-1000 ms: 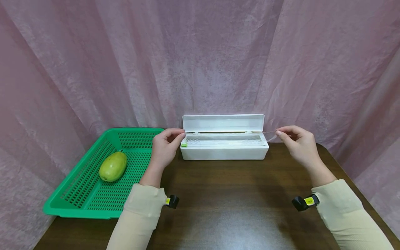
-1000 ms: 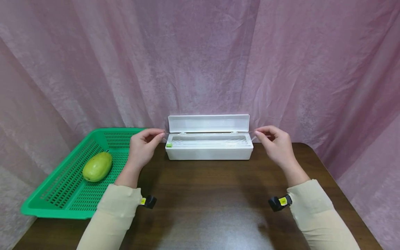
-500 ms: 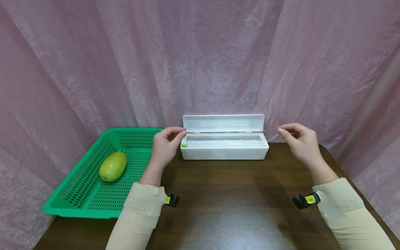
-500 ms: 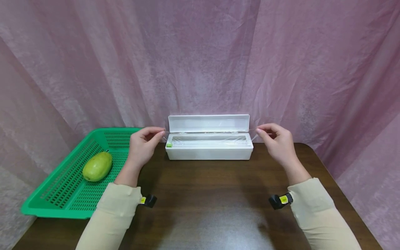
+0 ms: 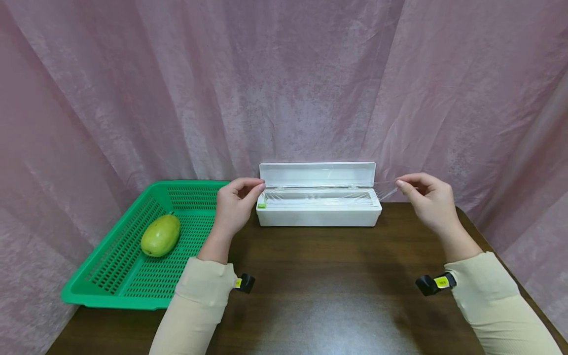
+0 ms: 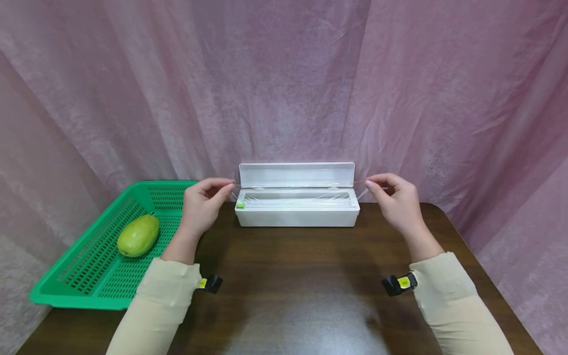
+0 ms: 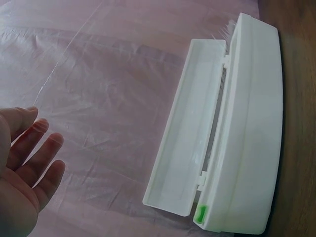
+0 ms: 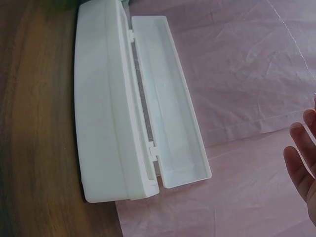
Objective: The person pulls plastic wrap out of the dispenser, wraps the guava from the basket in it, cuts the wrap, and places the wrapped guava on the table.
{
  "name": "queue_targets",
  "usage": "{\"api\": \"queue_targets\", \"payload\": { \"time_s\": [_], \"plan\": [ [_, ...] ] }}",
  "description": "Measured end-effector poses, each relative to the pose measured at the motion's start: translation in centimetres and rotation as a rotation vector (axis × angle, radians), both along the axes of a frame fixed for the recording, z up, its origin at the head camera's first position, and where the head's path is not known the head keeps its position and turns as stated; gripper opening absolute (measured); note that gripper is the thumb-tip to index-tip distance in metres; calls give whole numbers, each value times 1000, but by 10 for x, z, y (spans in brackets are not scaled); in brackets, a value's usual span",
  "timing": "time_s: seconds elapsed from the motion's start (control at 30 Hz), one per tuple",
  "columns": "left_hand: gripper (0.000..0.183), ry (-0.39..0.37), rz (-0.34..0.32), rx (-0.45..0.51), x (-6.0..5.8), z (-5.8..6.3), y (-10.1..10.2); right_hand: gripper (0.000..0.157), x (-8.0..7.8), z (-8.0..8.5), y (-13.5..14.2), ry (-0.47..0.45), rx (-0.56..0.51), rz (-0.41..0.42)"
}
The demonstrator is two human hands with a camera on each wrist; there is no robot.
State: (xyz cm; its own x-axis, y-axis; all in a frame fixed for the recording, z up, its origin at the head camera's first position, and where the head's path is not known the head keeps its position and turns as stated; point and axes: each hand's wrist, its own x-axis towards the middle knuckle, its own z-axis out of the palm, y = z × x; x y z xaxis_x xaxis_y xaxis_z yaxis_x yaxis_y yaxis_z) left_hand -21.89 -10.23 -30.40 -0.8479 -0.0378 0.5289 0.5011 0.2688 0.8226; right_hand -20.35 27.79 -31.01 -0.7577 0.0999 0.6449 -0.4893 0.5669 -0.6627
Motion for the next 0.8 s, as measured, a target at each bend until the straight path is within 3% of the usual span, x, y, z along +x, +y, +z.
{"api": "queue_targets", "payload": {
  "time_s": [0.1,0.3,0.8],
  "plan": [
    [15,14,-3,3,-5,-5,-1,14,0,1,0,13,-4,4],
    [13,49,-15,13,-3,-3,-2,13,2,2,-1,24,-8,5],
    [14,48,-34,24,3,1,-5,21,2,2,2,56,-71,47]
  ]
}}
